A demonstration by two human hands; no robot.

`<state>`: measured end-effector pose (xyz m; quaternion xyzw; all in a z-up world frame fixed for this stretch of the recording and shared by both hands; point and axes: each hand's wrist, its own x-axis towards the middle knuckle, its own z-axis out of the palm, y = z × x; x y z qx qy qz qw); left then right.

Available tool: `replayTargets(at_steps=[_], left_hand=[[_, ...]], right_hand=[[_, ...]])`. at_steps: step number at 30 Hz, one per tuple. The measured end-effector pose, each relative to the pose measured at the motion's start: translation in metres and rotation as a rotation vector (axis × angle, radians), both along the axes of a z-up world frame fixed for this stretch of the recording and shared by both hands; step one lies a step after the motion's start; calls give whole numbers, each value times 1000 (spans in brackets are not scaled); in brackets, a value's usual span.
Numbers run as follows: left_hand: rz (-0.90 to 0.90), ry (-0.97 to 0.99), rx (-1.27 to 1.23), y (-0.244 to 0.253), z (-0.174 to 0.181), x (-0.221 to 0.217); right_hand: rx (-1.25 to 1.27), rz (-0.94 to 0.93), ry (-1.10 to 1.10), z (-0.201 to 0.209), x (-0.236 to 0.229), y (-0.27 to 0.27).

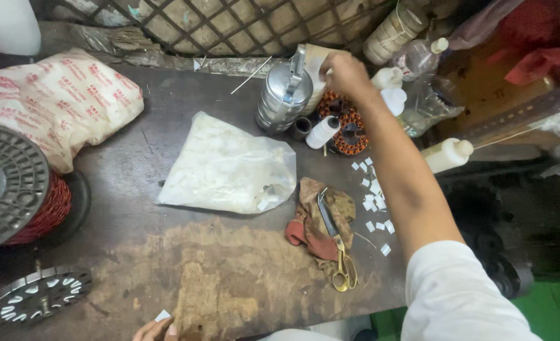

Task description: The person places small white rectangular pieces into the slots of a circular metal rotor component. They then use scissors to cut a roll of white tape into small pieces and place them into the rotor slots.

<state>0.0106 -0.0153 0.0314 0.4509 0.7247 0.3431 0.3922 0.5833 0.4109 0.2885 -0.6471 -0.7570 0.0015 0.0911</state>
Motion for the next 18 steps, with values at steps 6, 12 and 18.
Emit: replayTargets(at_steps=[6, 12, 18], left_hand=[[-61, 19, -20, 9, 69, 32], [-149, 25, 382, 42, 162, 71], [-431, -984, 209, 66, 218, 96]], right_hand=[[490, 100, 163, 109, 17, -42], [600, 55, 862, 144, -58, -192], [160, -287, 1271, 39, -209, -312]])
